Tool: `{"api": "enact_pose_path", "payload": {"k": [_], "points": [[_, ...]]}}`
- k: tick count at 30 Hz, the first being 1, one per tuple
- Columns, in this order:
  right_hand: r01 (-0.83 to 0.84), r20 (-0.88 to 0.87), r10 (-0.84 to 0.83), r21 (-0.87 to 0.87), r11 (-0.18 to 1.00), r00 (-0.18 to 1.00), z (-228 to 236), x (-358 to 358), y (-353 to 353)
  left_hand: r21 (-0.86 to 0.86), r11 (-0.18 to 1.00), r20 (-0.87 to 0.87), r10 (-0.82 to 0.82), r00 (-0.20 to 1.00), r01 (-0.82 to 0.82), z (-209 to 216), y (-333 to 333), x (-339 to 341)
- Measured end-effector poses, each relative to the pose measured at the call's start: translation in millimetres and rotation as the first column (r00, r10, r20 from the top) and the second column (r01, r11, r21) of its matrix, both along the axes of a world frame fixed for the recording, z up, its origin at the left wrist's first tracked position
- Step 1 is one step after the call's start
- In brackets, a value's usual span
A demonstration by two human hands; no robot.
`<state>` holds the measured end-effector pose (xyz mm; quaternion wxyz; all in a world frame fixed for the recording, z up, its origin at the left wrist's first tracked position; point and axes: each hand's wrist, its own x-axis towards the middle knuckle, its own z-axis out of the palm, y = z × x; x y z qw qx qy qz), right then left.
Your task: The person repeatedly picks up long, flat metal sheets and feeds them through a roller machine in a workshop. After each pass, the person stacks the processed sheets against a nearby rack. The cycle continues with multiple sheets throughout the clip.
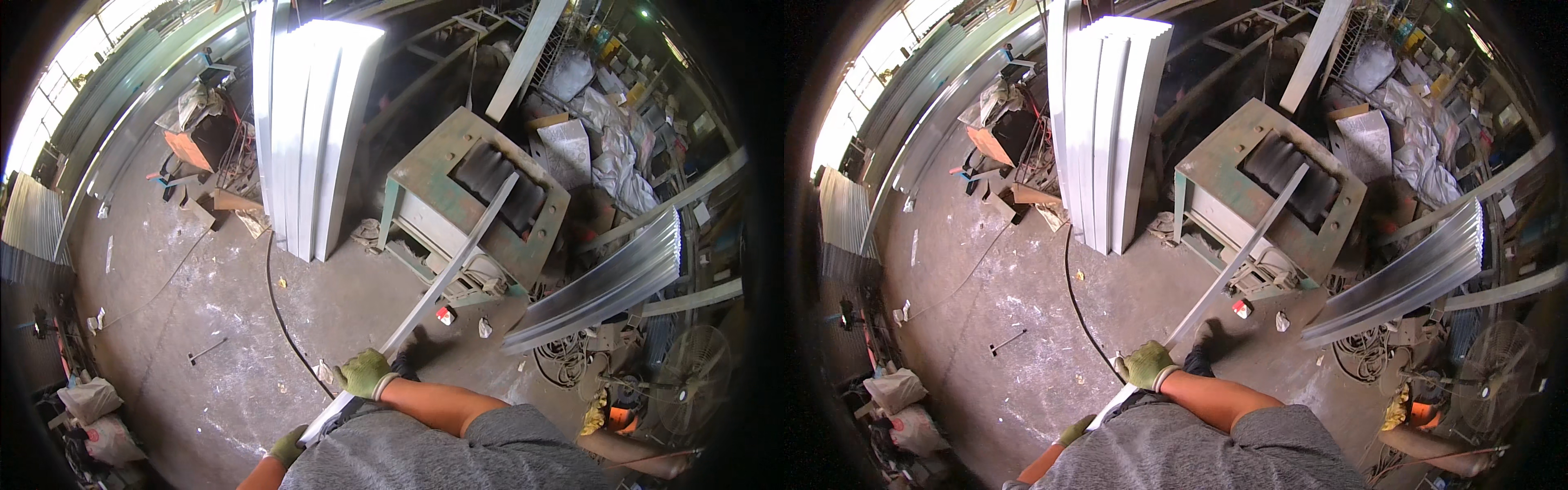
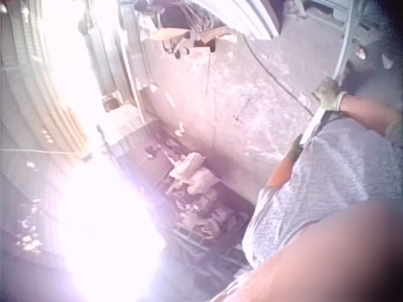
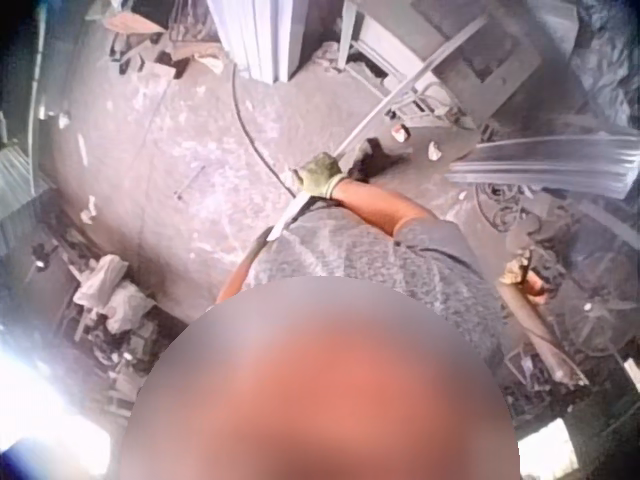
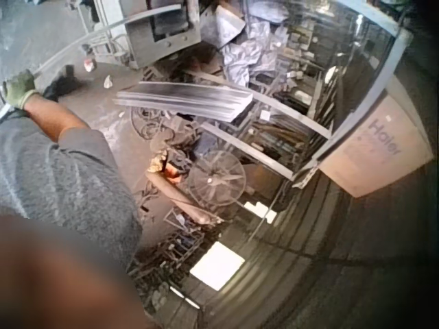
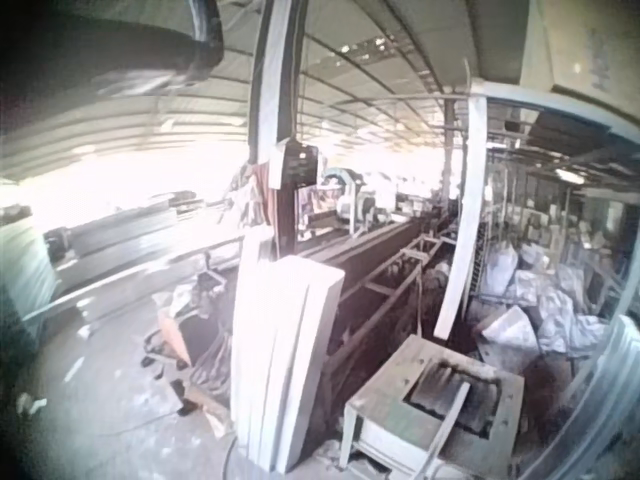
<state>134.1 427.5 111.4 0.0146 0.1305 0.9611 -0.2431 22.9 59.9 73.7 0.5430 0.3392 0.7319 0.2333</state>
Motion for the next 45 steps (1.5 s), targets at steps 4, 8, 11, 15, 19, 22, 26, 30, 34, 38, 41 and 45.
{"api": "enact_pose_path", "payload": {"k": [4, 8, 11, 15, 19, 22, 26, 30, 34, 38, 41, 45], "points": [[0.021, 0.162, -0.051, 0.182, 0.983, 0.985, -3, 2, 85, -0.031, 0.999, -0.144, -0.024, 0.989, 0.020, 10, 100, 10], [0.165, -0.004, -0.172, 0.316, 0.934, 0.985, 13, 24, 231, 0.316, 0.949, -0.165, 0.043, 0.985, 0.011, 34, 243, 23], [0.273, -0.183, -0.222, 0.332, 0.903, 0.958, 29, 37, 306, 0.083, 0.991, -0.163, -0.089, 0.983, 0.104, 51, 316, 25], [0.247, -0.132, -0.217, 0.281, 0.927, 0.967, 19, 39, 306, 0.078, 0.995, -0.162, -0.052, 0.985, 0.065, 43, 318, 31], [-0.031, 0.252, -0.029, 0.231, 0.972, 0.967, -4, 31, 204, -0.041, 0.999, -0.128, 0.000, 0.992, -0.005, -3, 213, 39], [-0.099, 0.201, 0.083, 0.075, 0.992, 0.976, -7, 28, 110, -0.173, 0.985, -0.097, -0.040, 0.995, 0.023, -31, 112, 32], [-0.128, -0.140, 0.135, 0.055, 0.990, 0.981, -14, 38, 99, -0.193, 0.981, -0.123, 0.005, 0.992, -0.029, -37, 80, 31], [0.041, -0.031, -0.032, 0.322, 0.946, 0.999, -16, 30, 211, -0.141, 0.979, -0.108, 0.129, 0.986, -0.144, -14, 198, 34], [0.369, -0.310, -0.266, 0.348, 0.862, 0.913, 3, 18, 346, 0.062, 0.996, -0.161, 0.078, 0.984, -0.068, 39, 326, 23], [0.471, -0.422, -0.344, 0.245, 0.848, 0.839, 14, 23, 386, -0.023, 0.993, -0.128, 0.112, 0.986, -0.115, 79, 391, 15], [0.542, -0.390, -0.407, 0.354, 0.762, 0.826, 11, 28, 398, -0.070, 0.995, -0.202, 0.059, 0.978, -0.075, 82, 415, 29], [0.521, -0.409, -0.352, 0.445, 0.728, 0.842, 6, 37, 422, -0.035, 0.996, -0.213, 0.072, 0.975, -0.081, 66, 434, 53]]}}
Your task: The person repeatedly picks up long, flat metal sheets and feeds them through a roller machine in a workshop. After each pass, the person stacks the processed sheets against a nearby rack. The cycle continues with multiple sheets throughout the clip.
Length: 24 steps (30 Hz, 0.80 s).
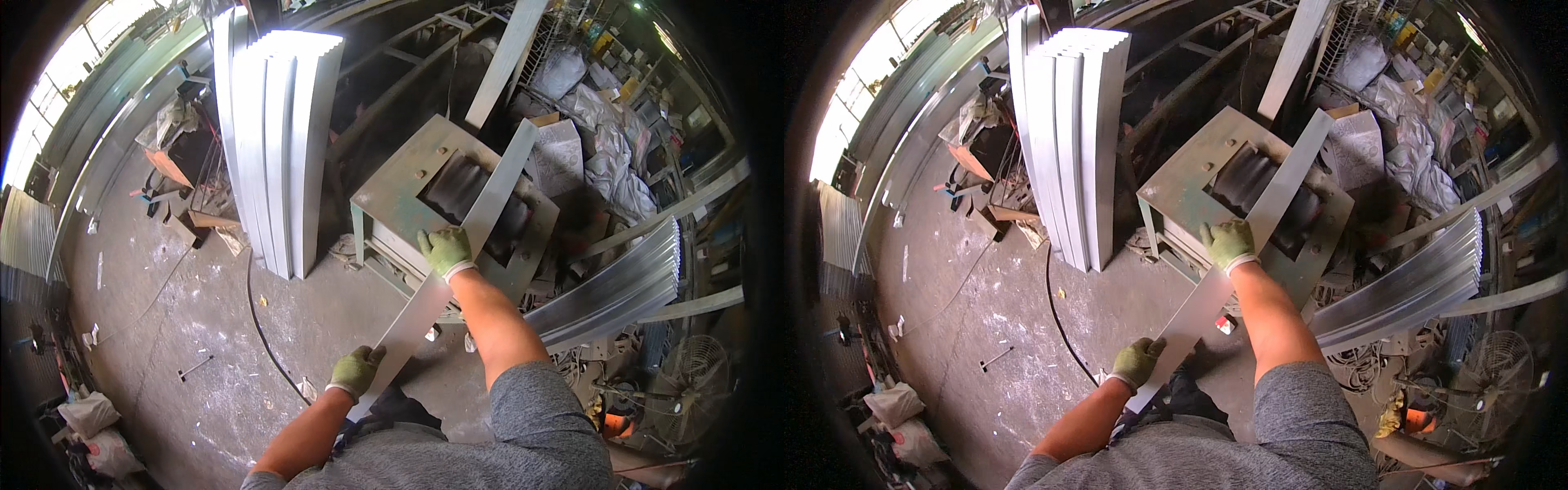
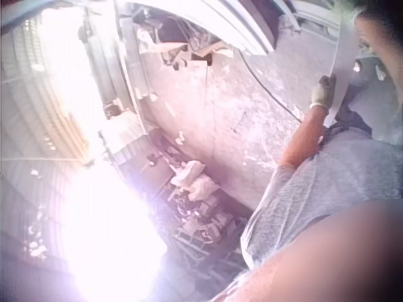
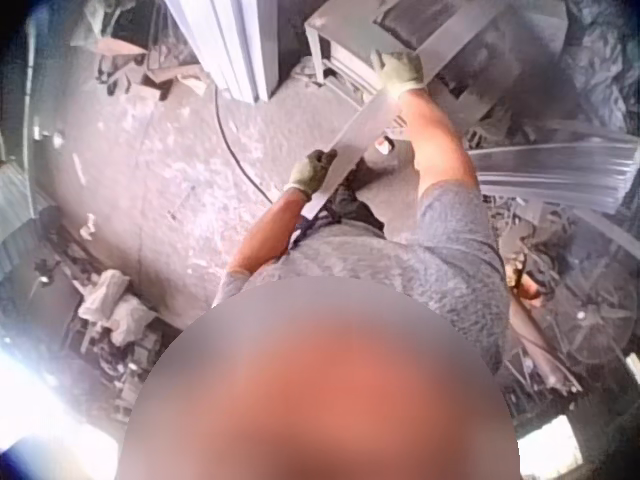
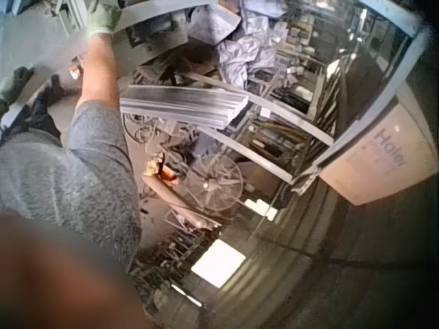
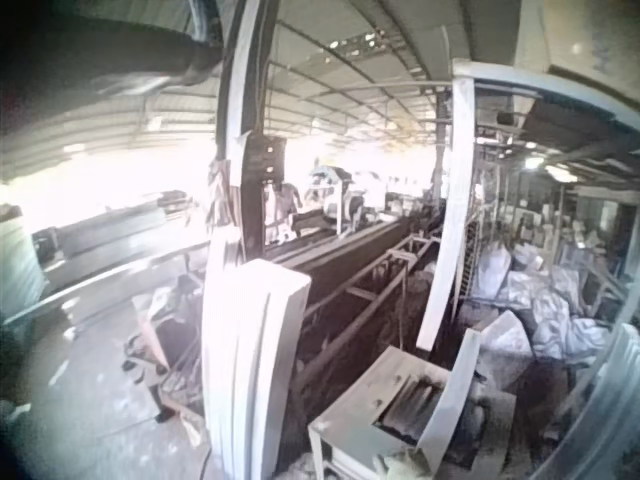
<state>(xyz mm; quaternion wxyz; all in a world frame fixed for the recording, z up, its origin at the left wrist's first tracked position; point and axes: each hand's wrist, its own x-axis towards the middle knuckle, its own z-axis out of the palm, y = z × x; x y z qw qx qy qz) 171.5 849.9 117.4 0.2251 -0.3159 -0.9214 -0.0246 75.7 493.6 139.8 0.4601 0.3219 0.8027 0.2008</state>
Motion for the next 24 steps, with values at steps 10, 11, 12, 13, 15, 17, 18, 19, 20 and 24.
{"api": "enact_pose_path", "payload": {"k": [10, 11, 12, 13, 15, 17, 18, 19, 20, 24], "points": [[-0.085, 0.026, 0.086, -0.041, 0.996, 0.996, -14, -8, -80, -0.022, 1.000, 0.010, -0.002, 1.000, 0.003, -41, -86, -10], [-0.078, 0.051, 0.081, -0.051, 0.996, 0.995, -17, -10, -91, 0.028, 1.000, -0.022, 0.004, 1.000, -0.004, -47, -100, -12], [-0.070, 0.076, 0.075, -0.062, 0.996, 0.994, -19, -13, -104, 0.138, 0.990, -0.016, 0.024, 1.000, -0.022, -53, -115, -14], [-0.066, 0.051, 0.068, -0.040, 0.997, 0.996, -22, -13, -120, 0.239, 0.970, -0.021, 0.049, 0.999, -0.043, -58, -129, -17], [-0.070, 0.048, 0.075, -0.105, 0.992, 0.996, -26, -23, -152, 0.212, 0.972, 0.020, 0.101, 0.995, -0.103, -62, -165, -23], [-0.063, 0.109, 0.081, -0.163, 0.985, 0.991, -34, -34, -207, -0.113, 0.993, 0.024, 0.048, 0.999, -0.045, -64, -205, -38], [-0.008, 0.208, 0.045, -0.176, 0.984, 0.977, -38, -41, -240, -0.196, 0.979, 0.030, 0.058, 0.998, -0.051, -62, -230, -45], [-0.038, 0.185, 0.086, -0.251, 0.967, 0.979, -41, -48, -271, -0.221, 0.970, 0.035, 0.115, 0.993, -0.105, -59, -256, -51], [-0.040, 0.213, 0.122, -0.352, 0.935, 0.970, -41, -54, -293, -0.235, 0.964, 0.008, 0.127, 0.992, -0.122, -59, -275, -53], [0.012, 0.099, 0.007, -0.185, 0.983, 0.995, -37, -62, -306, -0.081, 0.973, 0.057, 0.219, 0.974, -0.214, -74, -311, -58]]}}
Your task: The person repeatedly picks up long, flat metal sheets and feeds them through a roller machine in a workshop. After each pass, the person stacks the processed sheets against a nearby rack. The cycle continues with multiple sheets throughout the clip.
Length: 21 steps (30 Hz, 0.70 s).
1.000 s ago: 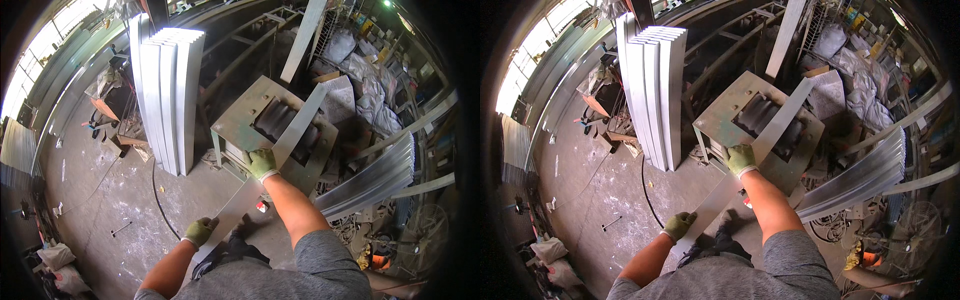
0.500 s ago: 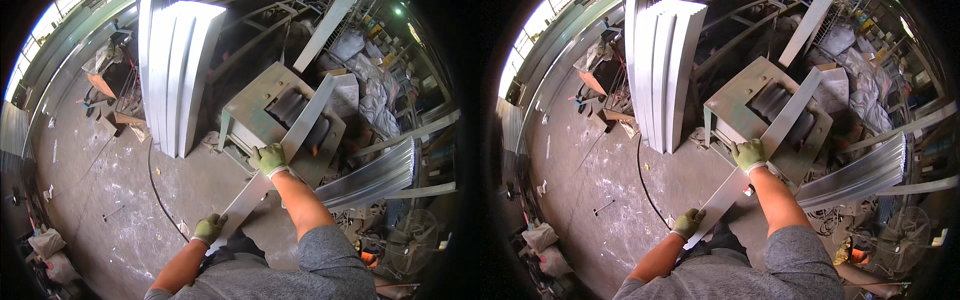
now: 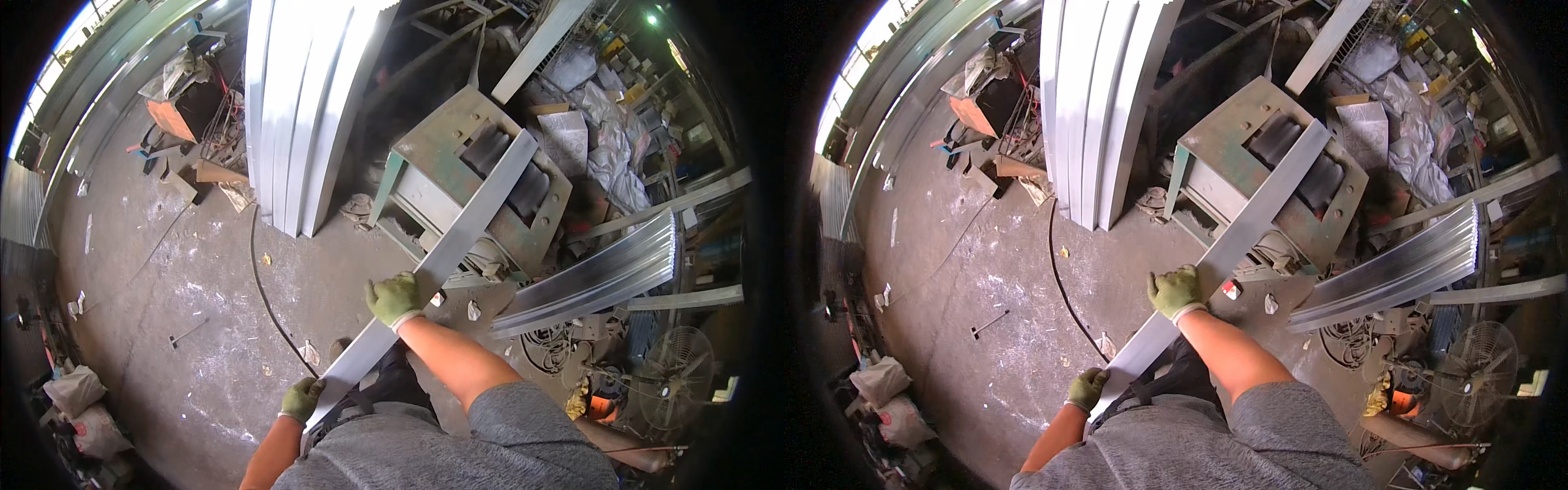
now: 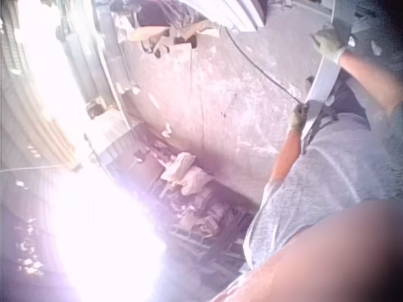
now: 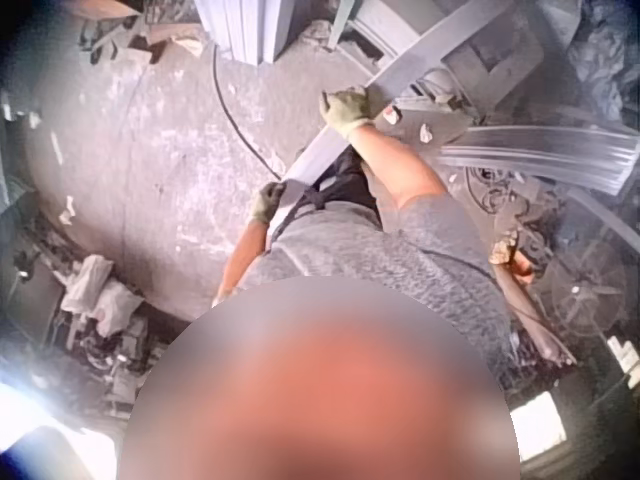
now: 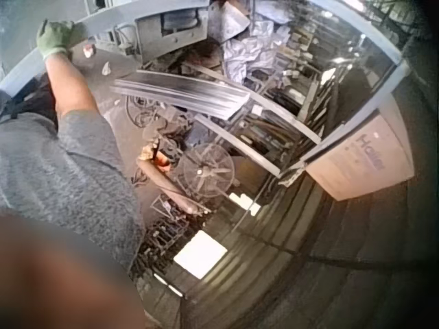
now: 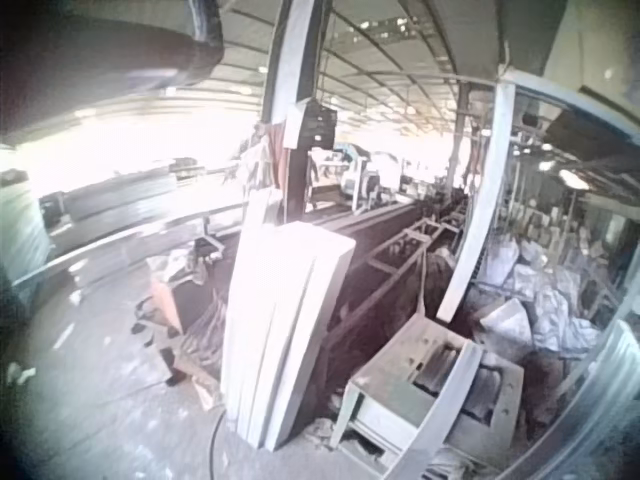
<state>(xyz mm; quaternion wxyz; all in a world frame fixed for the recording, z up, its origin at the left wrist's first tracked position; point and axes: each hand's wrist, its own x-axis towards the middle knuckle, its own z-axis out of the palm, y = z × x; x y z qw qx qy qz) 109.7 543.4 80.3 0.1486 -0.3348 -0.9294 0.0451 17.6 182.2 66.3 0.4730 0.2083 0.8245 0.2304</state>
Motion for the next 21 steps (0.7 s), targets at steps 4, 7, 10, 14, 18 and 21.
{"api": "enact_pose_path", "payload": {"k": [4, 7, 10, 14, 18, 21], "points": [[-0.083, 0.112, 0.100, -0.149, 0.985, 0.989, 2, 0, -26, 0.015, 1.000, -0.016, 0.014, 1.000, -0.014, -12, -32, 0], [-0.111, -0.012, 0.111, -0.076, 0.991, 0.994, -6, -2, -72, -0.049, 0.998, 0.010, 0.044, 0.999, -0.043, -14, -77, 2], [-0.124, -0.010, 0.124, -0.115, 0.986, 0.992, -12, 1, -96, 0.044, 0.996, 0.028, 0.071, 0.997, -0.072, -24, -117, 4], [-0.167, 0.004, 0.171, -0.197, 0.966, 0.985, -13, 3, -128, 0.040, 0.999, -0.026, 0.034, 0.999, -0.033, -29, -155, -2], [-0.170, -0.014, 0.170, -0.181, 0.969, 0.985, -18, 0, -132, -0.100, 0.992, 0.065, 0.083, 0.994, -0.077, -11, -138, -8], [-0.092, 0.099, 0.106, -0.137, 0.986, 0.989, -20, 2, -62, -0.101, 0.995, 0.003, 0.002, 1.000, -0.001, 2, -53, -6]]}}
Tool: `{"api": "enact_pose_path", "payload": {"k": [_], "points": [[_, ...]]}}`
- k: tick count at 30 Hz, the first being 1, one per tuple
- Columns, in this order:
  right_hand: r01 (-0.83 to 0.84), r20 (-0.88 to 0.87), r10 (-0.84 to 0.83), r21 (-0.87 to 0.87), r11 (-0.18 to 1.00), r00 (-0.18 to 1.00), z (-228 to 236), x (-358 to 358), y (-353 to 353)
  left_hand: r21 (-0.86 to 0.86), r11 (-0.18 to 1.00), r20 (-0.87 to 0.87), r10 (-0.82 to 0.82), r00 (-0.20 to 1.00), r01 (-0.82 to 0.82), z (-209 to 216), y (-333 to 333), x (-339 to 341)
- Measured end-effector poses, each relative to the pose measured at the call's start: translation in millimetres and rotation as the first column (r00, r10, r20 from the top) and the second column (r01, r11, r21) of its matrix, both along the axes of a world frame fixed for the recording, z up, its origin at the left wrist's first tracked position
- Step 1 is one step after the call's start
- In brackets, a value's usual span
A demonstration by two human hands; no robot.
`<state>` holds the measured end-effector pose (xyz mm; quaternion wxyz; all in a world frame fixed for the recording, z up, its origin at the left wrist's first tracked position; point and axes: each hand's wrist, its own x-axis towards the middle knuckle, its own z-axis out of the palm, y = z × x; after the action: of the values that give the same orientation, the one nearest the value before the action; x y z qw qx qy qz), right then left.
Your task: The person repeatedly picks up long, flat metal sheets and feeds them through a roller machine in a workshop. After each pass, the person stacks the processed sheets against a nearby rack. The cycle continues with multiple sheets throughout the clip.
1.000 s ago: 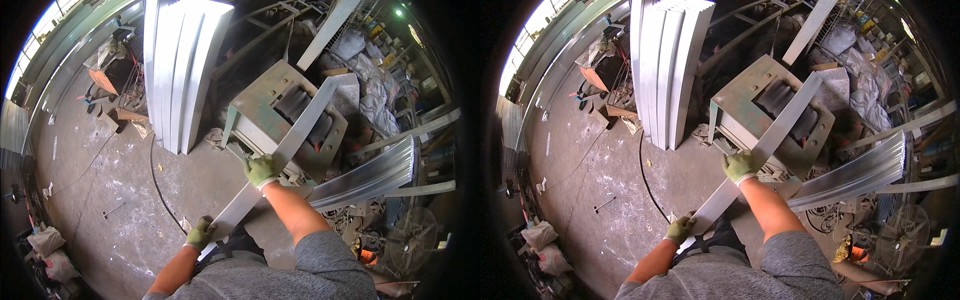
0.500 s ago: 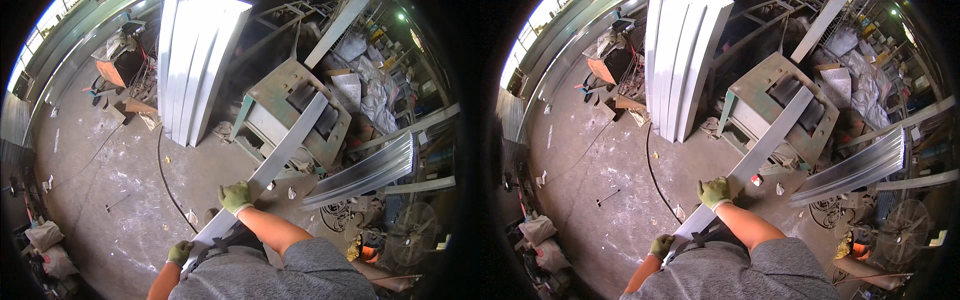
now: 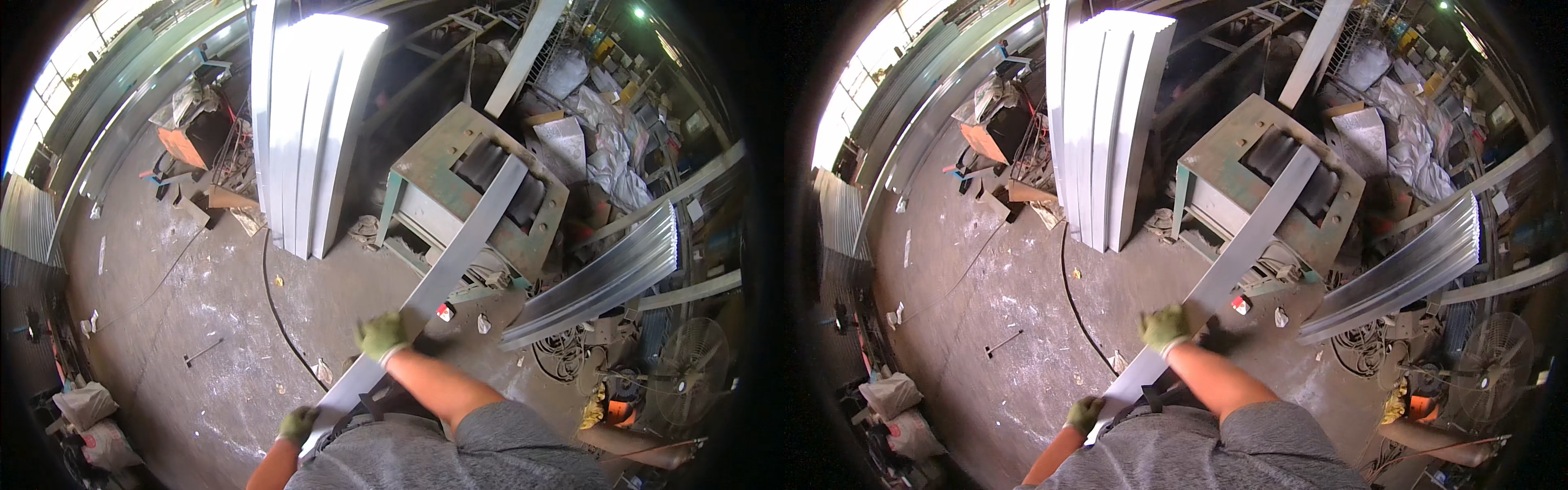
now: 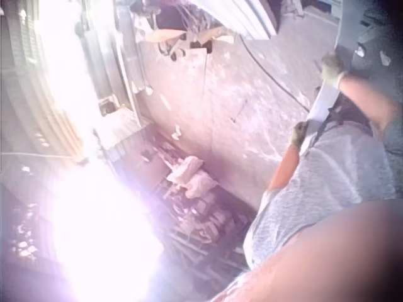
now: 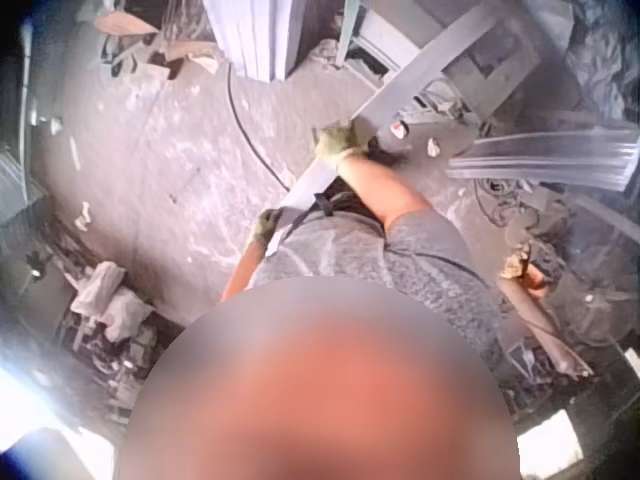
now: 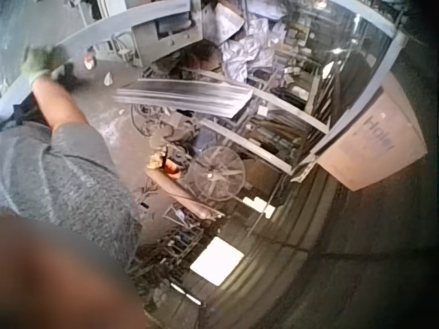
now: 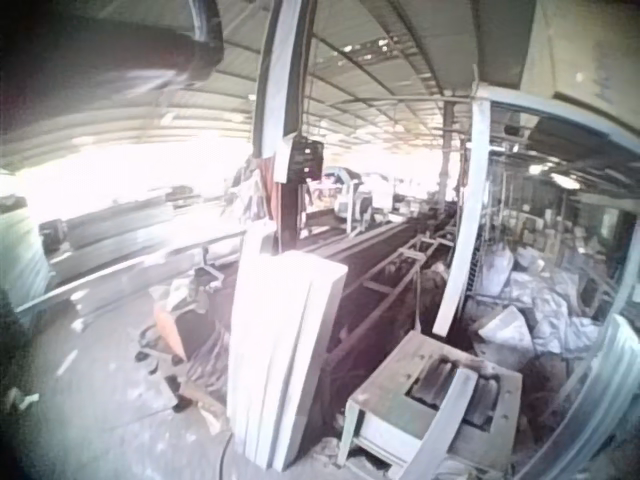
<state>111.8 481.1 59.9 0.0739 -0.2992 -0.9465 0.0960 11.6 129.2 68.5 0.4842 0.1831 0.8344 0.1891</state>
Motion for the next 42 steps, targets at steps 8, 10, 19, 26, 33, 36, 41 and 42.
{"api": "enact_pose_path", "payload": {"k": [8, 10, 19, 26, 33, 36, 41, 42], "points": [[0.061, -0.126, -0.035, 0.213, 0.975, 0.991, 29, 25, 217, 0.140, 0.978, -0.079, -0.147, 0.986, 0.157, 28, 207, 15], [0.042, -0.142, -0.020, 0.160, 0.986, 0.990, 23, 25, 192, 0.230, 0.968, -0.030, -0.094, 0.995, 0.099, 25, 183, 17], [-0.100, -0.023, 0.100, 0.005, 0.995, 0.995, 17, 8, -31, 0.075, 0.995, -0.042, 0.070, 0.997, -0.067, 1, -48, 11], [-0.364, -0.100, 0.350, -0.243, 0.899, 0.931, 45, -7, -91, 0.129, 0.976, -0.136, 0.191, 0.972, -0.174, 5, -158, 0], [-0.032, -0.552, -0.003, -0.053, 0.998, 0.834, 113, 4, 10, 0.344, 0.925, -0.215, 0.244, 0.945, -0.161, -4, -113, -22], [0.332, -0.721, -0.399, -0.244, 0.911, 0.567, 164, 28, 86, 0.517, 0.848, -0.198, 0.251, 0.947, -0.116, -4, -61, -28], [-0.459, -0.417, -0.851, -0.854, 0.247, 0.318, 237, 67, 156, 0.622, 0.778, -0.065, 0.162, 0.985, -0.087, -2, -4, -38], [-0.562, -0.394, -0.871, -0.808, 0.176, 0.293, 244, 68, 163, 0.643, 0.763, -0.062, 0.135, 0.989, -0.063, -2, 2, -41]]}}
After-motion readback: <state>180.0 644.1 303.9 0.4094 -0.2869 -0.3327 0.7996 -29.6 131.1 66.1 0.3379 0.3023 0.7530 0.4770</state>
